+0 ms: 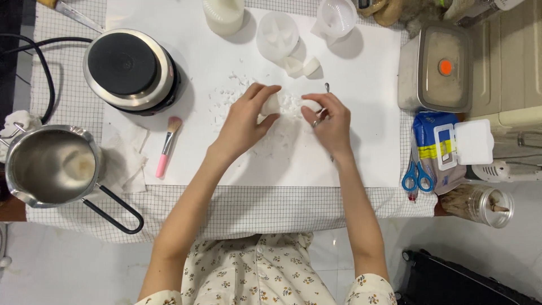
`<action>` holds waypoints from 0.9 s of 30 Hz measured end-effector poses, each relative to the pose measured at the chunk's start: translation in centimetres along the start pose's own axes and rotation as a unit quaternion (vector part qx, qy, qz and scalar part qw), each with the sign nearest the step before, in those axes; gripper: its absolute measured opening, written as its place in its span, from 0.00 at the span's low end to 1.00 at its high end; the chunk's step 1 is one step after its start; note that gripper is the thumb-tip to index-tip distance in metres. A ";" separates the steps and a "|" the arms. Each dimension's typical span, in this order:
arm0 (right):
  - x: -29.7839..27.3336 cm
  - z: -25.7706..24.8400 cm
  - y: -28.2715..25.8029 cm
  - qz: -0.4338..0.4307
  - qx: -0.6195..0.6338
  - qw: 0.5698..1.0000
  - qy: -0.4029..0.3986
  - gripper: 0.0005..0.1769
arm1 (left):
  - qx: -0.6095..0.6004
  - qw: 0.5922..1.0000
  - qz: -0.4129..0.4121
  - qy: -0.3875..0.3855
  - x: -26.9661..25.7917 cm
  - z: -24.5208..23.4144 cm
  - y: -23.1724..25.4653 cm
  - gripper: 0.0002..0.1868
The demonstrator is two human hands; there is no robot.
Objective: Scraping and scooping wax flakes into a small metal pot using a pick and a spoon.
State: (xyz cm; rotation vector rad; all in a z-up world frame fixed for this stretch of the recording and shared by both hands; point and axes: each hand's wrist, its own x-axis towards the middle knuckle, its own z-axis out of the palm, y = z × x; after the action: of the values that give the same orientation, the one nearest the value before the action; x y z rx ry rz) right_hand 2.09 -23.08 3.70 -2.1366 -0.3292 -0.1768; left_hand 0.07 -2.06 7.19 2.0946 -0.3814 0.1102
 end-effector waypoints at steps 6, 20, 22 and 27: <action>3.4 0.2 3.5 0.119 0.158 0.979 0.039 0.04 | 0.168 0.985 -0.008 -0.039 5.6 5.7 -3.5 0.25; 4.3 -0.7 3.6 0.140 0.258 0.956 0.002 0.09 | 0.201 0.975 0.091 -0.004 8.1 8.1 -4.9 0.18; 4.3 -0.8 3.2 0.140 0.261 0.955 0.006 0.09 | 0.168 0.981 0.092 -0.009 7.8 8.1 -4.7 0.18; 3.7 -1.5 -0.3 0.095 0.136 0.986 -0.008 0.09 | 0.119 0.986 0.117 0.003 6.4 8.3 -4.4 0.15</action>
State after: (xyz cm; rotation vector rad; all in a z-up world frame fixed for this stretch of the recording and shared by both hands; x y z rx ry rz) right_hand 5.54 -23.60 5.67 -1.8865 -0.1467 -0.0024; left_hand 6.88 -8.38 0.64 2.2749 -0.6372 0.3154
